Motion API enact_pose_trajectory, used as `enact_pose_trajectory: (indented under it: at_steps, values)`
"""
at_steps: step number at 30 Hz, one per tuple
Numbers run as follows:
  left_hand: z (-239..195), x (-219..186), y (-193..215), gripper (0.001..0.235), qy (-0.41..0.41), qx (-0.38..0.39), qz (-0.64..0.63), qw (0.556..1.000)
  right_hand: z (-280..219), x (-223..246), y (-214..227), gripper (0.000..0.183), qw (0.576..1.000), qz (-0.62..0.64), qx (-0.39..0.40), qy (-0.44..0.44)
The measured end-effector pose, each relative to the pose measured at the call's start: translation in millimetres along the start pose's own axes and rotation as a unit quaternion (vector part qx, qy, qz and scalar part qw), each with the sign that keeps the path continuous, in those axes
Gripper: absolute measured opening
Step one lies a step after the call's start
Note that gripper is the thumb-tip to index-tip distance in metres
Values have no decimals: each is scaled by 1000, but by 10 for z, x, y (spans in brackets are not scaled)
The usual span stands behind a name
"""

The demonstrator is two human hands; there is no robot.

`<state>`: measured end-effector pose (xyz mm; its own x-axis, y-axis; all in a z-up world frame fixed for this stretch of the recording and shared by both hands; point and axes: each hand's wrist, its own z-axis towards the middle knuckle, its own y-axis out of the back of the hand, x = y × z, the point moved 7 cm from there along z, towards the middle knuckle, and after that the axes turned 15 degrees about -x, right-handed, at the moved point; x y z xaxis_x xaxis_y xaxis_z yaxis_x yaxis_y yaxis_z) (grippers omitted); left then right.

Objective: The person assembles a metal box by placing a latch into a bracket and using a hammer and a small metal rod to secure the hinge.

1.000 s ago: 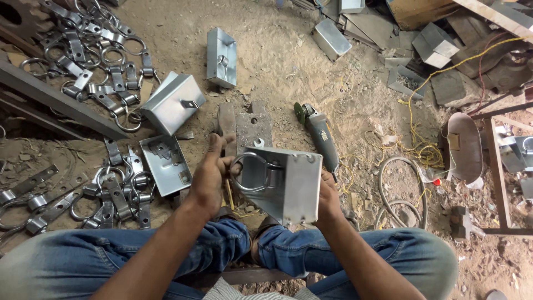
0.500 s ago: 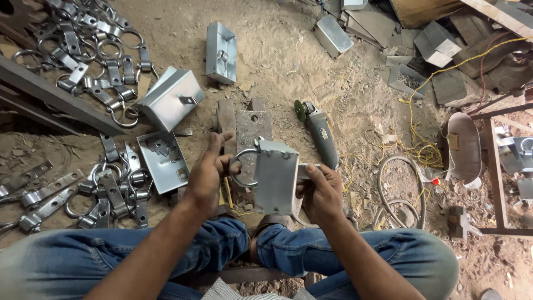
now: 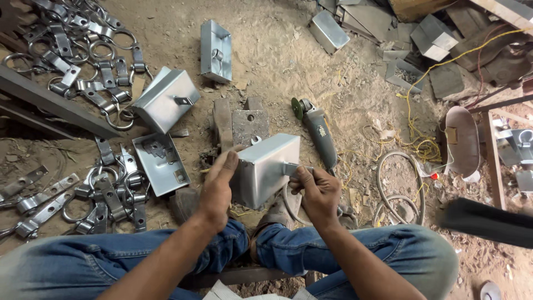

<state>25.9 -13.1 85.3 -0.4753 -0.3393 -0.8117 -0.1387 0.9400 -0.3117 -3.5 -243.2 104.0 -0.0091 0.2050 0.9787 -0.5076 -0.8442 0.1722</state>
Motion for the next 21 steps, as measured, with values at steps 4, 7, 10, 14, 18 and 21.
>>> enact_pose_trajectory:
  at_steps: [4,7,10,14,18,21]
  values:
    - [136,245,77,102,1,-17,26,1000,5,-92,-59,30,997,66,28,-33]
    - [195,403,105,106,11,1,72,997,-14,-104,-33,29,996,70,32,-43]
    - [143,316,30,97,19,45,18,999,26,-46,-71,28,996,76,37,-24]
    - [159,55,8,100,65,68,-36,995,78,205,18,29,997,63,39,6]
    - [203,-41,87,74,87,1,-89,992,160,725,52,28,993,-64,-25,101]
    - [404,-247,398,58,-13,-93,-114,989,267,1218,31,33,965,-161,-75,192]
